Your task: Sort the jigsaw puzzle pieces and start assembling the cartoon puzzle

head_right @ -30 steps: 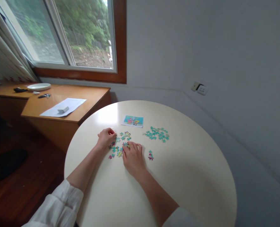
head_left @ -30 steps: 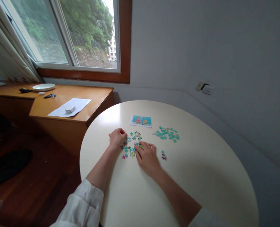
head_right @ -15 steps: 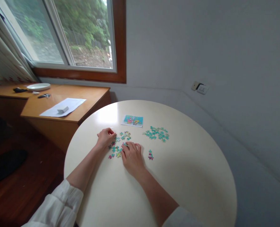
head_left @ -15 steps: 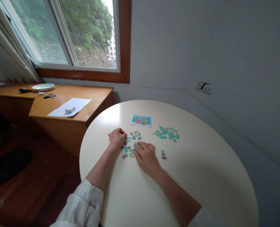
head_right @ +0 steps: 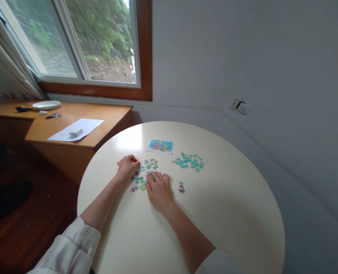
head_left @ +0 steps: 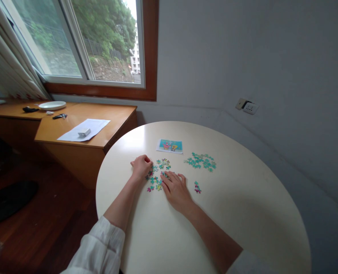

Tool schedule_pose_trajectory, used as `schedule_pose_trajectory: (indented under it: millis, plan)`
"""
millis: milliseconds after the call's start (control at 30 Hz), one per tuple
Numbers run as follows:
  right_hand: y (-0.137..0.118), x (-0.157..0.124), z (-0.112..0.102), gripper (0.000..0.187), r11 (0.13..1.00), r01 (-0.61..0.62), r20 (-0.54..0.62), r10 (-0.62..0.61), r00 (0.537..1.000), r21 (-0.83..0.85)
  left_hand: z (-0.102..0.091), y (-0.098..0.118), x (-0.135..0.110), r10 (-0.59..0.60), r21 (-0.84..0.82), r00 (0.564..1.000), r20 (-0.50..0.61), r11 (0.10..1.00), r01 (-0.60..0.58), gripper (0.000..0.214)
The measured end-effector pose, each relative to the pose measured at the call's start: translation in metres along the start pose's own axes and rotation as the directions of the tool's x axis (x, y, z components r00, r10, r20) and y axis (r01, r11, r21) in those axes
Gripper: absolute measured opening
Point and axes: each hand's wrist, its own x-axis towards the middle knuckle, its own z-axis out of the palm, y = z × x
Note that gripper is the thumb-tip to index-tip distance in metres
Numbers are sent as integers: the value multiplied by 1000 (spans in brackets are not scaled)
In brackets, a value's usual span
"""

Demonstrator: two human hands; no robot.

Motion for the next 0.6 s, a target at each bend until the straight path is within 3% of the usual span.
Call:
schedule_pose_trajectory:
  millis: [233,467,600]
  plan:
    - [-1,0,1,38,999,-26,-31,25,999,-38,-1,0,0,4,10,1000,-1,1000,-4,10]
    - [-2,0,0,46,979,-152,-83,142,986,-132,-2,0,0,10,-14,1000,-5,1000,-10,10]
    - [1,-1,2,43,978,-160,-54,154,987,-136,-2,1,0,13,-17,1000,-13,1000,-14,10]
